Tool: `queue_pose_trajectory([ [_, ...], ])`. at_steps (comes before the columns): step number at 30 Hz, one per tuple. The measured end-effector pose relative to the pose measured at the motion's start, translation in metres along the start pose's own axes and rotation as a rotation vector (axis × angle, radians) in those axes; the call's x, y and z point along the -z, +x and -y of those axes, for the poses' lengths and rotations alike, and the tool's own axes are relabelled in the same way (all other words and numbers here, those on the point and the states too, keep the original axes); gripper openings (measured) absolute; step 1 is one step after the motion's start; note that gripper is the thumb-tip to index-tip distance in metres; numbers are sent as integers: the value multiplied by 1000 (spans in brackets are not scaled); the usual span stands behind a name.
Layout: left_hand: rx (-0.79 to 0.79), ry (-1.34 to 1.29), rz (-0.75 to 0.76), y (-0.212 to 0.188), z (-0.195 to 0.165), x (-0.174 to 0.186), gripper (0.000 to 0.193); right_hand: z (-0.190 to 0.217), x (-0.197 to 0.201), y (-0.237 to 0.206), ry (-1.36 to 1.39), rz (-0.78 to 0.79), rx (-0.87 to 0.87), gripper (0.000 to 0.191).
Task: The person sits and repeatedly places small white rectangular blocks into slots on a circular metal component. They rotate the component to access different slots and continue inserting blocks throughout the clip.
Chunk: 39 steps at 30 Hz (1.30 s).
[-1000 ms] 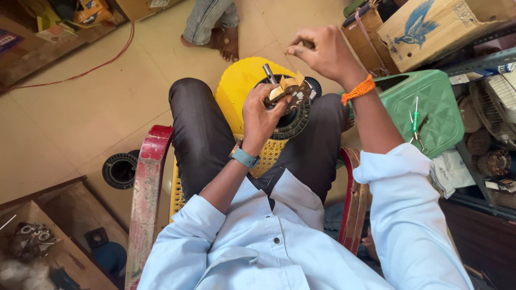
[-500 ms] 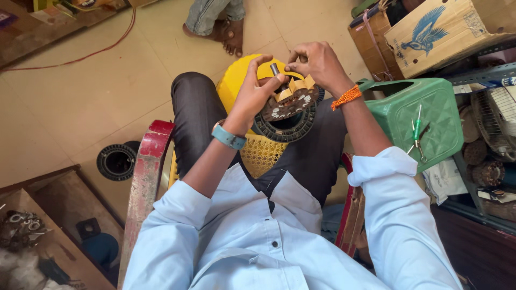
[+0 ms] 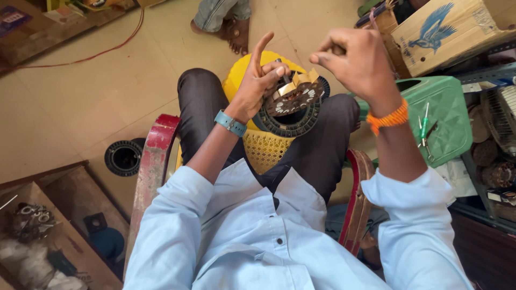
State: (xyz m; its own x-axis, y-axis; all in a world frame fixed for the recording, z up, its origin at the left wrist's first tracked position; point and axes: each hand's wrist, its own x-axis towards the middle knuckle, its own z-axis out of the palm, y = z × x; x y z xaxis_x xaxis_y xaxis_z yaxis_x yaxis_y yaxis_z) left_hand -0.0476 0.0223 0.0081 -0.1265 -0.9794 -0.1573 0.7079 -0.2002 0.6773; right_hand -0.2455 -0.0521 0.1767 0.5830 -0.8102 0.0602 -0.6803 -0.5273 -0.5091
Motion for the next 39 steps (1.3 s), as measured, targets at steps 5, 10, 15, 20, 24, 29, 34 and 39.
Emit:
queue_pose_trajectory([
  [5, -60, 69, 120, -1, -1, 1, 88, 37, 12, -43, 101, 17, -143, 12],
  [10, -128, 152, 208, 2, 4, 6, 79, 44, -27, -96, 252, -135, -385, 12],
  [15, 16, 312, 232, 5, -3, -1, 51, 22, -84, -141, 496, -229, -451, 14],
  [20, -82, 378, 223, -22, -24, -24, 63, 12, -127, -174, 559, -238, -569, 15],
  [24, -365, 914, -36, -54, -4, -57, 68, -2, -126, -188, 531, -207, -617, 16],
  [29, -407, 1195, -320, -51, 25, -71, 41, -31, -77, -187, 548, -168, -527, 16],
  [34, -471, 1201, -350, -48, 31, -61, 39, -57, -29, -126, 251, -257, -293, 14],
  [39, -467, 1179, -364, -45, 33, -60, 38, -59, -4, -48, 68, -205, 1, 14],
])
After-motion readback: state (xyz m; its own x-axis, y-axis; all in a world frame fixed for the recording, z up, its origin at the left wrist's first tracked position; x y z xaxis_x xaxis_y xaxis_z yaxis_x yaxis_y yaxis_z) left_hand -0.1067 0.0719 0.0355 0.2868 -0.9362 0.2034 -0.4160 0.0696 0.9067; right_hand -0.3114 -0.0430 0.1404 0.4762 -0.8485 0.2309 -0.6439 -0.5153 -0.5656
